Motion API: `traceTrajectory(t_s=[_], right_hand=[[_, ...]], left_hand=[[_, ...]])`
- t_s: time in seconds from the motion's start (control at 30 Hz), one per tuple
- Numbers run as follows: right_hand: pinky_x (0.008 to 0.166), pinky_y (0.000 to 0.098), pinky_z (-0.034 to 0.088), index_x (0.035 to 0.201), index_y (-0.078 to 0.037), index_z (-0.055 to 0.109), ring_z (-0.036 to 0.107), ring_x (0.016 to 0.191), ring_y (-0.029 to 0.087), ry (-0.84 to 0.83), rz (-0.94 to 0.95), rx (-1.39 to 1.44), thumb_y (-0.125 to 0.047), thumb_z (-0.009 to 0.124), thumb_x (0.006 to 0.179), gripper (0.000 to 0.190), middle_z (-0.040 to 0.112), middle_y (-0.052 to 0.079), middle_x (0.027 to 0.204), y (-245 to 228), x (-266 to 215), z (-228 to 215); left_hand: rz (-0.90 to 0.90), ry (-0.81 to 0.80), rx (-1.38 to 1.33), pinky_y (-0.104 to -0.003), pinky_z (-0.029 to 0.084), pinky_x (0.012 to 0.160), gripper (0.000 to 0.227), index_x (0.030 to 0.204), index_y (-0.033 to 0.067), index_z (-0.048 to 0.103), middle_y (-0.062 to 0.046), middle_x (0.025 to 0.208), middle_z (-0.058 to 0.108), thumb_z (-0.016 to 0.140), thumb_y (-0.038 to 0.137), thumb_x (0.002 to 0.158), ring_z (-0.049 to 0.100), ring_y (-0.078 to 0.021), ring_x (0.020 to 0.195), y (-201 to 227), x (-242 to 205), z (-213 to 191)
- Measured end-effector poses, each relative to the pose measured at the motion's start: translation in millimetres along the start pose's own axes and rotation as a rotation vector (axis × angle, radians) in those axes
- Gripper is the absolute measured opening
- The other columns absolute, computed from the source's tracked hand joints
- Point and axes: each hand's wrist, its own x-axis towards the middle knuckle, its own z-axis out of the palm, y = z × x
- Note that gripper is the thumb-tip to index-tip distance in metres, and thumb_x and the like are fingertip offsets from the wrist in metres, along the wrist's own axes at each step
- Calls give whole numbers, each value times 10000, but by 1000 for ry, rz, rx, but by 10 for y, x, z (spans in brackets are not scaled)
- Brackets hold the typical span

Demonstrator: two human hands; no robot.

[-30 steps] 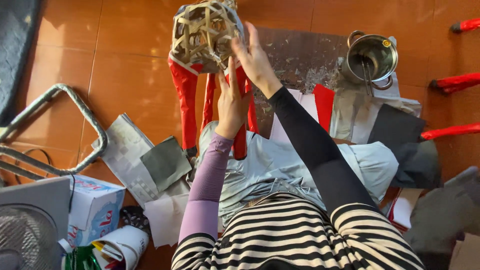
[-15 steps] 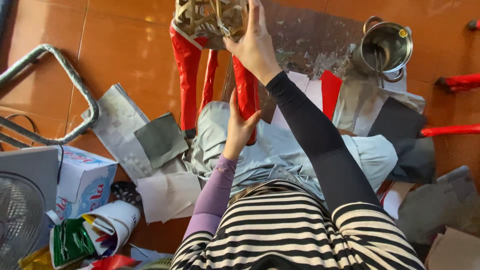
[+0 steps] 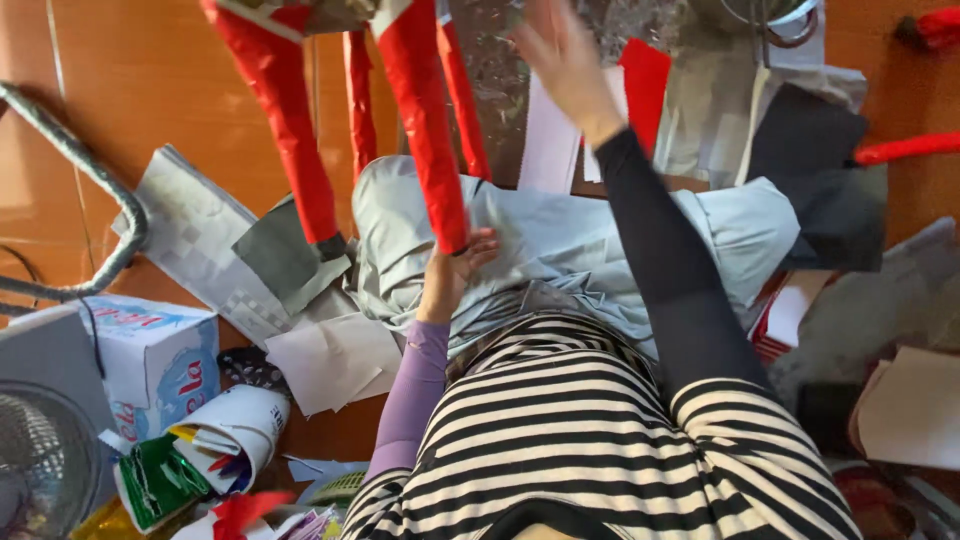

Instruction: The recorder is applying white paper strips with adhesive to a giraffe craft model.

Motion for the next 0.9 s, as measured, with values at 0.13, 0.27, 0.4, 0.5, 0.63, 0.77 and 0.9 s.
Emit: traceTrajectory(t_s=[0.13, 0.27, 0.4, 0.5, 0.63, 0.77, 0.9], right_hand=[[768, 365, 525, 1031, -18, 629, 612, 820, 199, -427, 518, 411, -191, 652, 1035, 174, 623, 108, 897, 435, -1587, 328], [834, 364, 551, 1193, -42, 699, 733, 973, 260, -438, 563, 123, -216, 668, 979, 278, 749, 168, 1061, 43, -1569, -461], [816, 367, 553, 1234, -20, 659, 730, 967, 275, -232, 701, 134, -209, 626, 997, 305, 737, 164, 1065, 33, -1220, -1175], [838, 394, 563, 1209, -16, 671, 711, 999, 304, -18, 630, -5, -163, 624, 1020, 244, 712, 164, 1111, 202, -1090, -1502], [917, 501, 555, 1115, -60, 696, 638, 1136, 378, 241, 302, -821, -167, 762, 922, 230, 612, 166, 1272, 661, -823, -1895], [812, 550, 545, 1167, -9, 671, 628, 1068, 449, 174, 546, -855, -202, 802, 830, 410, 605, 246, 1182, 1229, -652, -2097], [747, 573, 543, 1153, -17, 665, 680, 918, 485, -86, 794, -794, -139, 702, 920, 266, 693, 278, 956, 1799, -645, -2157]], left_hand=[[-16, -79, 443, -441, 555, 976, 573, 1484, 73, 472, -216, 1259, 659, 591, 417, 1042, 671, -288, 1075, -402, 710, -71], [115, -41, 1079, -417, 581, 956, 440, 1354, 66, 605, -188, 1195, 709, 695, 341, 1021, 701, -290, 1042, -751, 1585, 3], [305, 245, 1852, -459, 557, 861, 499, 1119, 18, 581, -217, 1086, 656, 840, 312, 810, 665, -385, 985, -867, 1899, 439], [325, 385, 1923, -486, 534, 826, 558, 1033, -7, 548, -237, 1059, 621, 894, 262, 686, 631, -424, 977, -950, 1961, 443], [393, 454, 1762, -476, 522, 827, 448, 986, 10, 564, -209, 1006, 640, 879, 162, 705, 629, -403, 944, -1013, 2187, 126], [366, 470, 1512, -428, 533, 749, 317, 983, 19, 584, -159, 883, 662, 816, 138, 804, 656, -325, 816, -901, 2243, 174], [346, 438, 1248, -375, 533, 673, 253, 1039, -17, 635, -102, 794, 668, 750, 131, 870, 645, -222, 713, -910, 2416, -80]])
